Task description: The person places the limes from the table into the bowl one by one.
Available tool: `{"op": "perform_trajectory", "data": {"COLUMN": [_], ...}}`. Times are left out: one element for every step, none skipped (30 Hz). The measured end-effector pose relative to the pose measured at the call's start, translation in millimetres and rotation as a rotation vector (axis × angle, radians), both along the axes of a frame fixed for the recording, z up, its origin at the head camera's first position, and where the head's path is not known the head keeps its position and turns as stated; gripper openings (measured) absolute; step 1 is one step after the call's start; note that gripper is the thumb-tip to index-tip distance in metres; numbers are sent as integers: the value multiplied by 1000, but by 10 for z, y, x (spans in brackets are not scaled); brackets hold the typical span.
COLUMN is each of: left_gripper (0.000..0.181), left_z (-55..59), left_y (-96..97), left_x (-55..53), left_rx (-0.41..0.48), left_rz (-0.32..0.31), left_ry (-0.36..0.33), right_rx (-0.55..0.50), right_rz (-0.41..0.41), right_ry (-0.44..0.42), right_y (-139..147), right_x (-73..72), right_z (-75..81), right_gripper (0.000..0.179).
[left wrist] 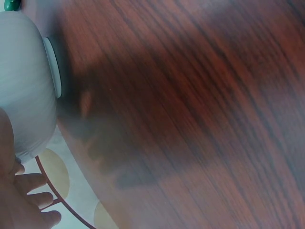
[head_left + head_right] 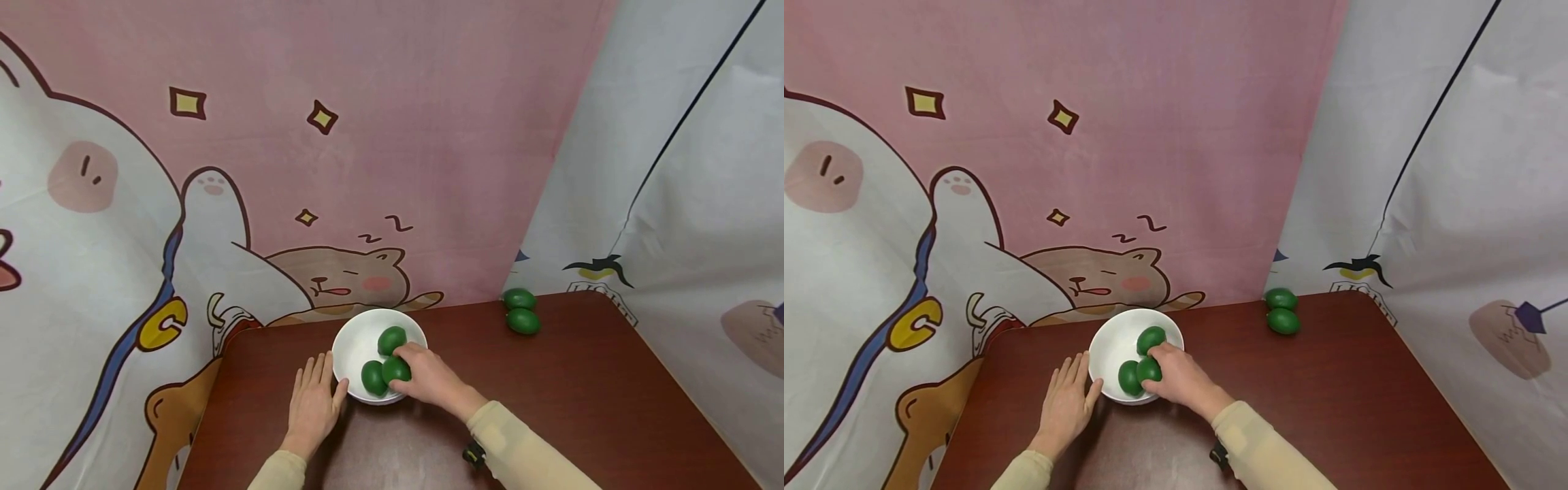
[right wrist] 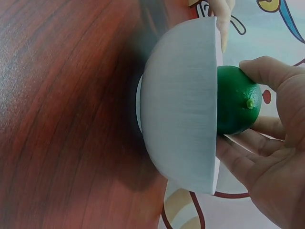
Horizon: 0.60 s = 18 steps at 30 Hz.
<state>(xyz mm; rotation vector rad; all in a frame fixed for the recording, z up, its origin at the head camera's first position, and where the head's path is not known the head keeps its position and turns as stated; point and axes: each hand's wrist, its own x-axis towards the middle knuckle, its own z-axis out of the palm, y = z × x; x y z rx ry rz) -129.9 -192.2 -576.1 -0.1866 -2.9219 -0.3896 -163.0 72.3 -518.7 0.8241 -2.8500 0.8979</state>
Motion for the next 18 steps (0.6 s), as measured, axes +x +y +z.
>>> {"op": "perform_trajectory", "data": {"left_gripper": [71, 71, 70, 70, 71, 70, 70, 70, 71, 71, 71, 71, 71, 71, 71, 71, 71, 71], "left_z": [-2, -3, -5, -5, -4, -4, -5, -3, -2, 0, 1, 2, 2, 3, 3, 2, 1, 0], "left_y": [-2, -3, -2, -3, -3, -2, 0, 0, -1, -2, -2, -2, -4, -5, -6, -6, -6, -5], "left_x": [-1, -1, -2, -2, -2, -3, -4, -4, -4, -4, -4, -4, -4, -4, -5, -5, -6, -6], "left_rx": [-2, -2, -4, -5, -6, -8, -12, -12, -14, -14, -14, -14, -13, -10, -10, -9, -9, -9], "left_rz": [0, 0, -1, 0, 0, 0, 0, 0, 1, 1, 1, 1, 2, 1, 1, 0, 0, -1], "left_ry": [-2, -2, 0, -1, -2, -3, -4, -4, -5, -8, -9, -11, -14, -14, -15, -14, -13, -10], "right_rx": [4, 7, 8, 11, 15, 18, 23, 27, 32, 37, 41, 44, 48, 51, 52, 54, 58, 63], "right_rz": [5, 9, 16, 19, 21, 23, 23, 23, 23, 22, 22, 21, 20, 18, 15, 13, 11, 8], "right_ry": [8, 15, 22, 27, 31, 32, 32, 31, 29, 27, 26, 23, 23, 23, 21, 20, 22, 22], "right_y": [-9, -17, -25, -32, -38, -45, -51, -57, -64, -70, -77, -83, -89, -95, -101, -106, -112, -119], "right_x": [3, 6, 7, 9, 10, 10, 11, 10, 9, 9, 8, 8, 9, 9, 12, 14, 17, 20], "right_z": [-3, -8, -13, -20, -26, -31, -33, -37, -40, -40, -42, -41, -41, -41, -37, -34, -32, -28], "right_gripper": [49, 48, 47, 46, 45, 45, 44, 44, 43, 43, 43, 43, 42, 42, 42, 42, 42, 42]}}
